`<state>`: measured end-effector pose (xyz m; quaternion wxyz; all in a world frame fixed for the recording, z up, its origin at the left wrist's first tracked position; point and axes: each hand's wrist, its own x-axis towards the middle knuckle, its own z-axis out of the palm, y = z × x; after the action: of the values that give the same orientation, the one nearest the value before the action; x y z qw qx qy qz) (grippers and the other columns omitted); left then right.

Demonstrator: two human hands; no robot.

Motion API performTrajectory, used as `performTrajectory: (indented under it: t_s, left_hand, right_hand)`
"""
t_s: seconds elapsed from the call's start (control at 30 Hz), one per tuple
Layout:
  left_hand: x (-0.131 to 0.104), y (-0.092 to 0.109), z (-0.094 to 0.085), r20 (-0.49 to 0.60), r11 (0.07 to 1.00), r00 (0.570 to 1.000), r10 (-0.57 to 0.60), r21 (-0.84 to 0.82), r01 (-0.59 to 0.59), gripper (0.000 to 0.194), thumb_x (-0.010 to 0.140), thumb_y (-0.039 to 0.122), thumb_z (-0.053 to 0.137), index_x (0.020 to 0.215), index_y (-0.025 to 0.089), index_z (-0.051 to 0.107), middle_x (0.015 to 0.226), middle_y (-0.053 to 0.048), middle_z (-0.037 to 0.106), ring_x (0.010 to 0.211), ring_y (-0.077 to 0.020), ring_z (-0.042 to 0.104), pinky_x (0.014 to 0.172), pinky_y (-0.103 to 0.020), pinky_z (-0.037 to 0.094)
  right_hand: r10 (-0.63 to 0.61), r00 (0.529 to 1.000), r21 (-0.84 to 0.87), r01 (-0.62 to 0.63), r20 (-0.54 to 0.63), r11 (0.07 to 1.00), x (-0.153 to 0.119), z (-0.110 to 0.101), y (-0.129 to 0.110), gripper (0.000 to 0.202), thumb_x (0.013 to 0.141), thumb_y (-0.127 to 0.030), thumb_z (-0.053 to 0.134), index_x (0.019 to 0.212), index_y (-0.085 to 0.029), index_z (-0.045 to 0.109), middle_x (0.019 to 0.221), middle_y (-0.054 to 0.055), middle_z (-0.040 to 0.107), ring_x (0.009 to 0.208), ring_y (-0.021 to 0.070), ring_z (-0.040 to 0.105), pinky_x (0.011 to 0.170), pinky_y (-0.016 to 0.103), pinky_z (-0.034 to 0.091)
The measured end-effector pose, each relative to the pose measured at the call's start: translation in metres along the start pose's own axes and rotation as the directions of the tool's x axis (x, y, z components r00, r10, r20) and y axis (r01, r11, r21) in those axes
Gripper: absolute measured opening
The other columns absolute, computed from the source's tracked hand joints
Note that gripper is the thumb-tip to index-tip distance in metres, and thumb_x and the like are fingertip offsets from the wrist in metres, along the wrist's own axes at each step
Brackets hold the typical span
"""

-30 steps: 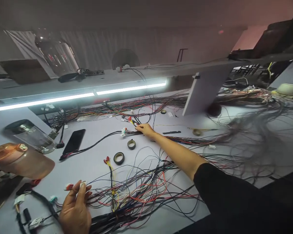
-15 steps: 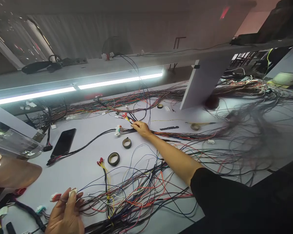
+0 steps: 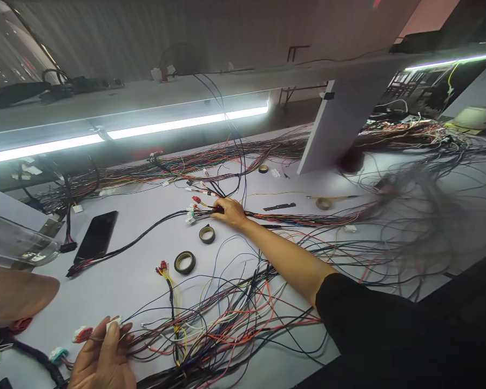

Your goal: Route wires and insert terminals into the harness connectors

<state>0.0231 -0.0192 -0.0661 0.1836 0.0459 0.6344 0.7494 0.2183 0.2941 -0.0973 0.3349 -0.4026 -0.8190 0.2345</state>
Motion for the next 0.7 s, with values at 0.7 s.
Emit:
performTrajectory:
  t_s: [0.7]
  left_hand:
    - [-0.0039,0.0021,0.002,-0.019,0.999,1.0,-0.012,-0.032,0.011,0.035,0.055,0.02,0.085,0.086,0.016,0.07,0.101,0.0,0.059,0.083,-0.0084,0.059,0.07,-0.011,0.054]
  right_hand:
    - [0.156,0.984,0.028,-0.155,-0.08,0.988,0.0,-0.0028,-0.0087,0.012,0.093,-0.032,0.054,0.1,-0.022,0.052,0.094,-0.004,0.066,0.081,0.0161,0.06,0.072,0.026,0.041]
